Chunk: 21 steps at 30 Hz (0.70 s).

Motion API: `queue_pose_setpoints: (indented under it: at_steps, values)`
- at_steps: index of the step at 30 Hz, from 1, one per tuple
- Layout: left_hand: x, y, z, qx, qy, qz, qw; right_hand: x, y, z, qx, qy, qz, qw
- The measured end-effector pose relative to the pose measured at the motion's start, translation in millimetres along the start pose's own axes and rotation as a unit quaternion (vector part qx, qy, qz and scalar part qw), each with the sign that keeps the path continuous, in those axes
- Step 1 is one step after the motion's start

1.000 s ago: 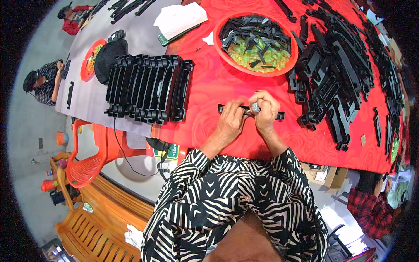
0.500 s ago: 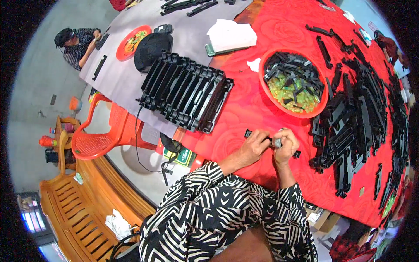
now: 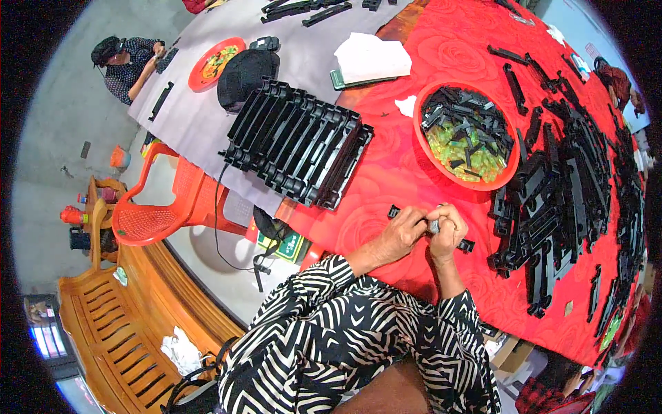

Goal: The person assembles plastic components by taking small pieces from a dish, inserting them into black plastic frames, pressing them with a round pad, and placing the finished parts onto a rack.

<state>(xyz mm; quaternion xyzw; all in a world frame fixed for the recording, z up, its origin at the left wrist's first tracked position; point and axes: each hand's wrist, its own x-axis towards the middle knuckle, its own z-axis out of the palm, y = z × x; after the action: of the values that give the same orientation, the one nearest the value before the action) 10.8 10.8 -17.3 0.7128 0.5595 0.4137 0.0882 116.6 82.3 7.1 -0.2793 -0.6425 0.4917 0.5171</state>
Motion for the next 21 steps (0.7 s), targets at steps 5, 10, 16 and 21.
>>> queue_pose_setpoints:
  at_steps: [5,10,16,21]
  values:
    - [3,3,-1,-0.002,0.029,0.009,1.0,-2,0,2,0.025,-0.007,0.045,0.999]
    - [2,4,-1,-0.002,0.014,-0.004,1.0,3,-6,2,0.028,0.006,0.067,0.997]
    - [5,4,-2,0.004,0.012,0.012,1.0,6,16,-8,0.226,0.004,0.172,0.959]
    - [2,3,-4,0.006,0.008,0.015,1.0,3,5,-9,0.21,-0.005,0.169,0.963]
